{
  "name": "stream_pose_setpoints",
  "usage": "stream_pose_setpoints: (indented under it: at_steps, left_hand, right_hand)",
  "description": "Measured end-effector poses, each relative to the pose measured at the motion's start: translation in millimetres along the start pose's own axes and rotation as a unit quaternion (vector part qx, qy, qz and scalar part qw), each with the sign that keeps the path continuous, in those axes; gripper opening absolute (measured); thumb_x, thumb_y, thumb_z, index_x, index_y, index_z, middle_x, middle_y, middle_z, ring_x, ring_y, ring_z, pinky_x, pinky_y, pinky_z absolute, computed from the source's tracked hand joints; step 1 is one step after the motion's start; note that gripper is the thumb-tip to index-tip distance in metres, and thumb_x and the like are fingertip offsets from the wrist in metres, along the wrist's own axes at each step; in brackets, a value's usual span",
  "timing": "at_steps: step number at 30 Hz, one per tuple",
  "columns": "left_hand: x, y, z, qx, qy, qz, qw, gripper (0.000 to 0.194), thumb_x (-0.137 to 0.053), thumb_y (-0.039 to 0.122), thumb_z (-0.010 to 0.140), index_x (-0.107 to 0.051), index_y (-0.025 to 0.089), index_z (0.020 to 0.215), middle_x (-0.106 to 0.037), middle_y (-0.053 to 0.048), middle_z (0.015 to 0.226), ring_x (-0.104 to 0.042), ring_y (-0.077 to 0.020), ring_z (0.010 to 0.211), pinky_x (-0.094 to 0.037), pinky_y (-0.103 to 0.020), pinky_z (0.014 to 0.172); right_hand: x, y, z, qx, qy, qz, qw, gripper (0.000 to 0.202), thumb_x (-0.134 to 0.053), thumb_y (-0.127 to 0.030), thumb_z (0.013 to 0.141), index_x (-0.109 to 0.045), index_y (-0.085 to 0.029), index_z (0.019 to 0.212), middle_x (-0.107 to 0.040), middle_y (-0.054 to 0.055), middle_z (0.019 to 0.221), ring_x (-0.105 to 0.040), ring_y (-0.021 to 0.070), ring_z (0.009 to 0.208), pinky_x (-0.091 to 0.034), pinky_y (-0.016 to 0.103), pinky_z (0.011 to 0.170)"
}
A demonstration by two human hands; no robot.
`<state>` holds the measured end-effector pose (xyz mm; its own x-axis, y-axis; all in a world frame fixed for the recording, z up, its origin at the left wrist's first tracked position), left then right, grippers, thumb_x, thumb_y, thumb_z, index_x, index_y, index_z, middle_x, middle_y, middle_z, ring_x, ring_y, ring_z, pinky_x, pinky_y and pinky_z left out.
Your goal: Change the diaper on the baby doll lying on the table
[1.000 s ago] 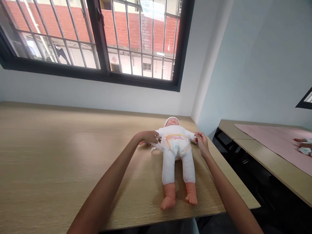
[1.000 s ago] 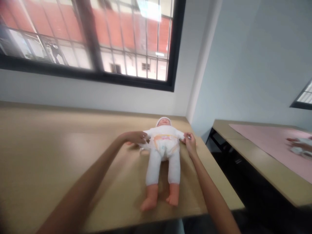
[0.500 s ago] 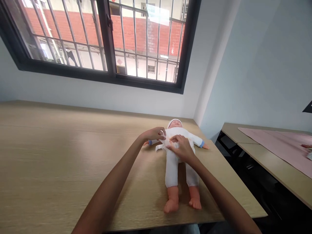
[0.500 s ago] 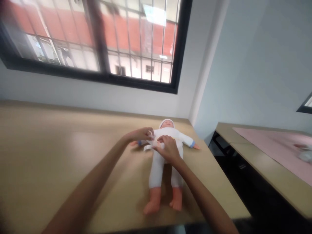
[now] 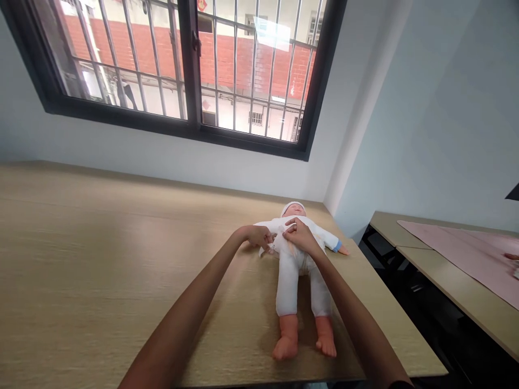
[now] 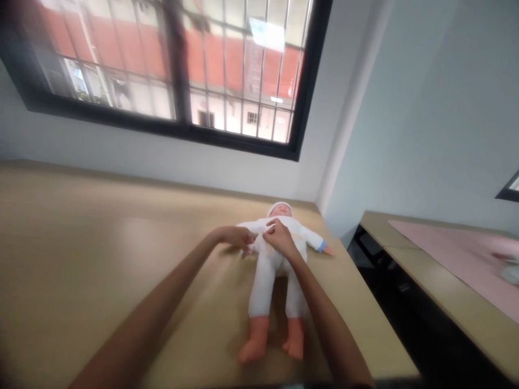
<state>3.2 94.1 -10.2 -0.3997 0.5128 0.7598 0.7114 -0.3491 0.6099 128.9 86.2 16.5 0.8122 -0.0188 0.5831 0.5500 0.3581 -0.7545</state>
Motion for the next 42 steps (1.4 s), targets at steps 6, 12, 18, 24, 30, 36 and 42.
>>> stream_pose_setpoints:
  at_steps: [6, 12, 18, 24, 30, 36, 42]
  left_hand:
    - [0.3, -11, -9, 0.066, -0.054, 0.025, 0.996, 0.018, -0.072, 0.030, 0.054, -0.060, 0.018, 0.058, -0.059, 0.000, 0.050, -0.051, -0.0138, 0.049, -0.038, -0.024, 0.051]
    - [26.0, 11, -27, 0.037, -0.001, 0.018, 0.999, 0.022, -0.063, 0.037, 0.066, -0.059, 0.017, 0.056, -0.060, -0.001, 0.055, -0.052, -0.0121, 0.051, -0.040, -0.023, 0.051]
    - [17.7, 39, -28, 0.007, 0.013, -0.024, 1.000, 0.015, -0.055, 0.030, 0.070, -0.062, 0.017, 0.068, -0.069, -0.004, 0.076, -0.063, -0.0160, 0.069, -0.047, -0.025, 0.064]
    - [18.8, 53, -29, -0.012, 0.063, -0.066, 0.996, 0.020, -0.054, 0.034, 0.072, -0.057, 0.017, 0.062, -0.069, -0.005, 0.075, -0.064, -0.0170, 0.071, -0.047, -0.026, 0.067]
    - [20.6, 40, -26, 0.008, 0.043, -0.051, 0.998, 0.016, -0.058, 0.032, 0.068, -0.057, 0.017, 0.061, -0.068, -0.003, 0.071, -0.063, -0.0170, 0.068, -0.046, -0.025, 0.061]
    - [19.7, 36, -26, -0.001, 0.008, -0.032, 0.999, 0.012, -0.056, 0.027, 0.067, -0.055, 0.018, 0.060, -0.066, -0.002, 0.068, -0.063, -0.0171, 0.068, -0.045, -0.025, 0.060]
    - [18.4, 45, -28, -0.004, 0.031, -0.044, 0.999, 0.012, -0.056, 0.026, 0.067, -0.051, 0.018, 0.059, -0.065, -0.001, 0.068, -0.063, -0.0167, 0.067, -0.046, -0.026, 0.063]
  right_hand:
    - [-2, 11, 7, -0.013, -0.024, 0.044, 0.999, 0.024, -0.060, -0.022, 0.069, -0.051, -0.024, 0.091, -0.064, -0.005, 0.068, -0.064, 0.0188, 0.071, -0.049, 0.032, 0.070]
    - [2, -4, -3, 0.003, 0.038, -0.029, 0.999, 0.028, -0.061, -0.019, 0.070, -0.048, -0.023, 0.094, -0.066, -0.004, 0.073, -0.064, 0.0190, 0.077, -0.045, 0.030, 0.073]
    - [0, -26, -3, 0.066, 0.082, -0.120, 0.987, 0.016, -0.060, -0.022, 0.077, -0.052, -0.020, 0.091, -0.066, 0.001, 0.075, -0.060, 0.0221, 0.085, -0.042, 0.035, 0.081]
    - [31, -32, -1, 0.105, -0.005, -0.038, 0.994, 0.015, -0.065, -0.016, 0.072, -0.062, -0.017, 0.087, -0.065, 0.002, 0.092, -0.059, 0.0148, 0.081, -0.045, 0.027, 0.076]
    - [23, -26, -11, 0.091, -0.136, -0.154, 0.974, 0.026, -0.077, -0.028, 0.068, -0.073, -0.022, 0.094, -0.060, 0.002, 0.085, -0.054, 0.0178, 0.083, -0.043, 0.031, 0.079]
    - [-13, -33, -15, 0.138, -0.147, -0.261, 0.944, 0.023, -0.068, -0.039, 0.078, -0.073, -0.032, 0.100, -0.059, 0.007, 0.108, -0.048, 0.0286, 0.108, -0.035, 0.046, 0.096]
    - [-20, -30, -14, 0.135, -0.163, -0.270, 0.940, 0.037, -0.071, -0.044, 0.075, -0.068, -0.022, 0.105, -0.059, 0.009, 0.118, -0.045, 0.0311, 0.118, -0.024, 0.051, 0.107]
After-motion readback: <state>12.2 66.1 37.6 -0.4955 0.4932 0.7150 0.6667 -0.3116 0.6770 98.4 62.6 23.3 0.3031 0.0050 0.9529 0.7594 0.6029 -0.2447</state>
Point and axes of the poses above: each hand's wrist, its own z-axis towards the middle knuckle, its own x-axis out of the back of the hand, y = z × x, the point moved 9 cm from there along z, towards the middle knuckle
